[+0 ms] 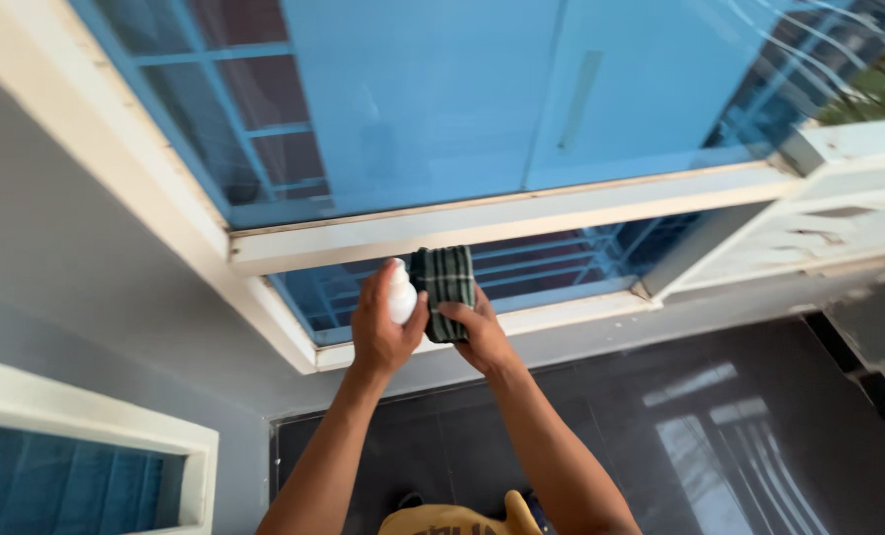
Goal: The person sprays a liquid onto a glass window and wipes it with a cloth using circular motions.
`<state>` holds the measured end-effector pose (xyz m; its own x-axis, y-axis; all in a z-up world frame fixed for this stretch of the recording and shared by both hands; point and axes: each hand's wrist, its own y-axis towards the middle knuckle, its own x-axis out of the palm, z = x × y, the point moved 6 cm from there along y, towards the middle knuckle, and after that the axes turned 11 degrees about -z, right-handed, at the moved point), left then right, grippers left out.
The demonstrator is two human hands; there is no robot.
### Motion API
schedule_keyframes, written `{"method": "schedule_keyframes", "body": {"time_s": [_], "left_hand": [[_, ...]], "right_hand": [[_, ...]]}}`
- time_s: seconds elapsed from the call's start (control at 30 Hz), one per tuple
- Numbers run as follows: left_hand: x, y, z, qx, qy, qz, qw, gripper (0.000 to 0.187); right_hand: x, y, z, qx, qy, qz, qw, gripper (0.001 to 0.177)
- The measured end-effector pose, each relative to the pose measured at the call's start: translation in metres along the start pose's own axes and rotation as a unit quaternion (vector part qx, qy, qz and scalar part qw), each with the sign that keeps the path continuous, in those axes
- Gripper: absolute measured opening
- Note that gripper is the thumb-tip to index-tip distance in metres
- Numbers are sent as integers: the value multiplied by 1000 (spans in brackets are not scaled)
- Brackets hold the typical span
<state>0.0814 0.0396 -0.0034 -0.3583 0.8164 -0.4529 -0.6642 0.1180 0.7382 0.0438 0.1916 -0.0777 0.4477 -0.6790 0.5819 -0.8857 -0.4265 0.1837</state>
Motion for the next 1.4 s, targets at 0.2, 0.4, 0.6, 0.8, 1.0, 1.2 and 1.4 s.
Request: {"method": "schedule_keyframes", "body": {"time_s": [0.2,0.4,0.6,0.8,1.0,1.2,1.4], "left_hand": [[72,0,56,44,-68,-45,996,64],[140,6,108,70,-88,-75,991,65],[209,9,151,97,-170,-132,972,63],[263,12,189,128,-211,-105,963,65],[319,9,213,89,-253,-132,954,66],[353,9,223,68,-248,-149,955,63],[376,27,216,55,-209,-148,965,63]], "right_hand": [[-81,-76,-38,-44,0,140,989,47],[-121,-146,-75,-29,12,183,983,51],[-149,-197,-120,-71,48,197,977,64],[-208,-249,-130,-89,145,253,952,70],[-238,-290,-162,-111,99,305,941,65],[-274,-365,-160,-87,154,425,888,68],[-325,-414,-132,-83,181,414,888,67]]}}
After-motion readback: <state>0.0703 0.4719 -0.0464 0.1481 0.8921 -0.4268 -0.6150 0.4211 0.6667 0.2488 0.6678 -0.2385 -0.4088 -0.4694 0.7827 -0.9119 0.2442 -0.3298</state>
